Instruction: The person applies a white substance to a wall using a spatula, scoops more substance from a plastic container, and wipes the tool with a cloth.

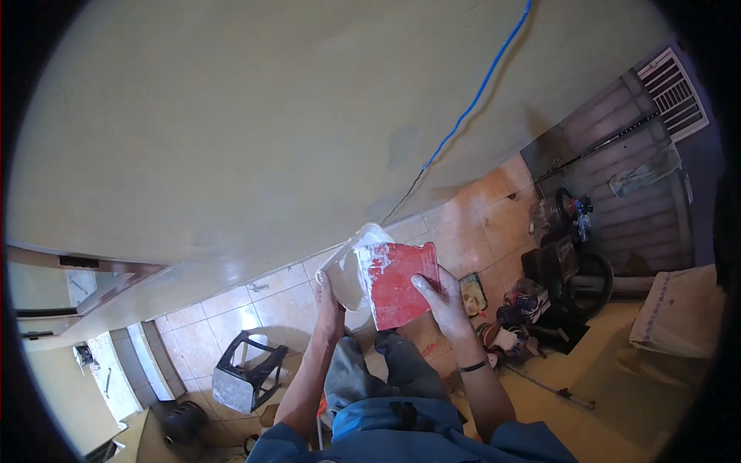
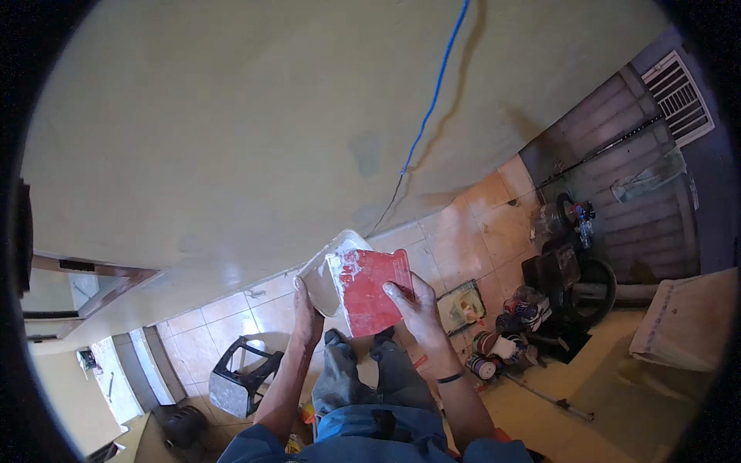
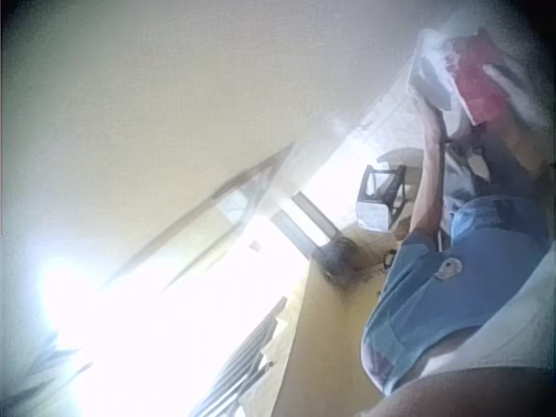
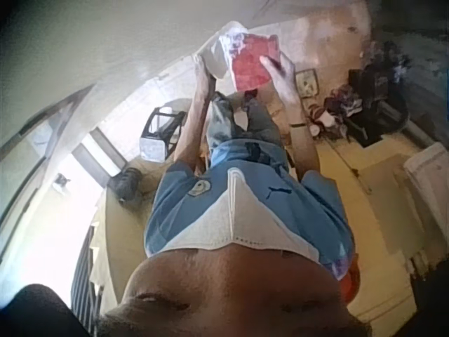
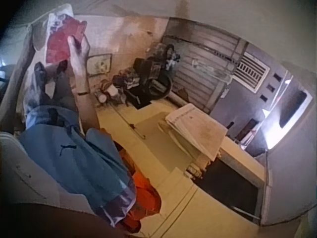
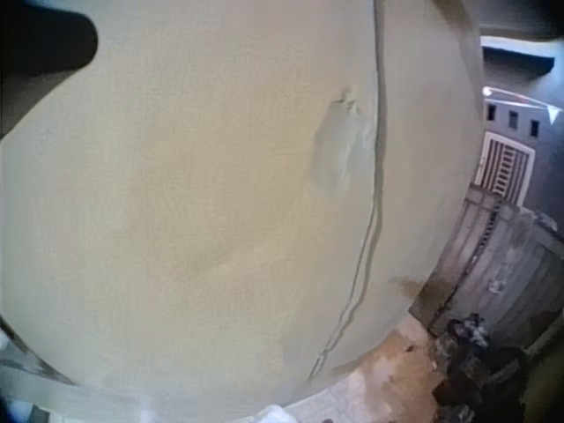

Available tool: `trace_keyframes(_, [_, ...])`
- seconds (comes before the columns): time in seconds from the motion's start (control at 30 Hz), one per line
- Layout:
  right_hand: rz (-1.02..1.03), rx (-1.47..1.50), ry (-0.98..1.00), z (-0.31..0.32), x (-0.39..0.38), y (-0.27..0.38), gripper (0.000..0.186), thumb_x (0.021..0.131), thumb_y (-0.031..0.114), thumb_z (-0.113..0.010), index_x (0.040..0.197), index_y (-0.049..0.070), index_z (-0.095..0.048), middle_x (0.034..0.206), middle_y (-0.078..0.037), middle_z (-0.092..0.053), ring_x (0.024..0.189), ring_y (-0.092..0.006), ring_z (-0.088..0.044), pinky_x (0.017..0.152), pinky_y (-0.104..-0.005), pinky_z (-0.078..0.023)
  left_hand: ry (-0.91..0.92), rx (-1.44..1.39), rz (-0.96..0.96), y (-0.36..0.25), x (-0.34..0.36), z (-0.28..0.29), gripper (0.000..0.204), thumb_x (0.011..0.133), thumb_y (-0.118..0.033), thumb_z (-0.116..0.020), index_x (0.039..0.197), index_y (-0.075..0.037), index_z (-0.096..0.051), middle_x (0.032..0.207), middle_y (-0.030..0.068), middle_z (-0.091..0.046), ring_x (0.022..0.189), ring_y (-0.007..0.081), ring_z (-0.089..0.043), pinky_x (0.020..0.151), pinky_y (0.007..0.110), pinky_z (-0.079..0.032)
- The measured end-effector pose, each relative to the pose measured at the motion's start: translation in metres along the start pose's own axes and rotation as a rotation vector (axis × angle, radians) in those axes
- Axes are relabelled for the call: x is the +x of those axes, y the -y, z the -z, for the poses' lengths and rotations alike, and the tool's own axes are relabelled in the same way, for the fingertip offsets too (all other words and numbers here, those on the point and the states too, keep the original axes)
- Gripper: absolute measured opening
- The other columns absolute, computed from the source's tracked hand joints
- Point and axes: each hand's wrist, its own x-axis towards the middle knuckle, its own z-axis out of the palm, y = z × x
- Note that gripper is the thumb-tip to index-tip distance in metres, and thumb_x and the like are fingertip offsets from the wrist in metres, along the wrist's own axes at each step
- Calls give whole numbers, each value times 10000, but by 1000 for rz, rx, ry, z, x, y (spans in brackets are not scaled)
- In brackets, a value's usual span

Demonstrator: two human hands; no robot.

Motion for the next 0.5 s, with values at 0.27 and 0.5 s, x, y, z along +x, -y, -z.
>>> trace_keyframes(0.27, [85, -21, 100, 32, 25, 14, 210, 1014, 111, -710, 1192, 0, -700, 1037, 19, -698, 929, -57, -598, 846, -251, -520, -14, -41, -131, -5, -3, -57, 764, 1097, -648, -340, 1592, -67, -369, 1570, 99, -477, 1434, 239, -480, 1230, 433, -351])
trace_keyframes(0.5, [119, 8, 155, 43, 23, 51, 220, 1015, 118, -704, 1209, 15, -705, 1085, 18, -712, 978, -70, -613, 894, -270, -522, -42, -95, -212, -26, -26, -90, 711, 1100, -616, -394, 1534, -55, -452, 1476, 102, -564, 1352, 220, -555, 1128, 400, -459])
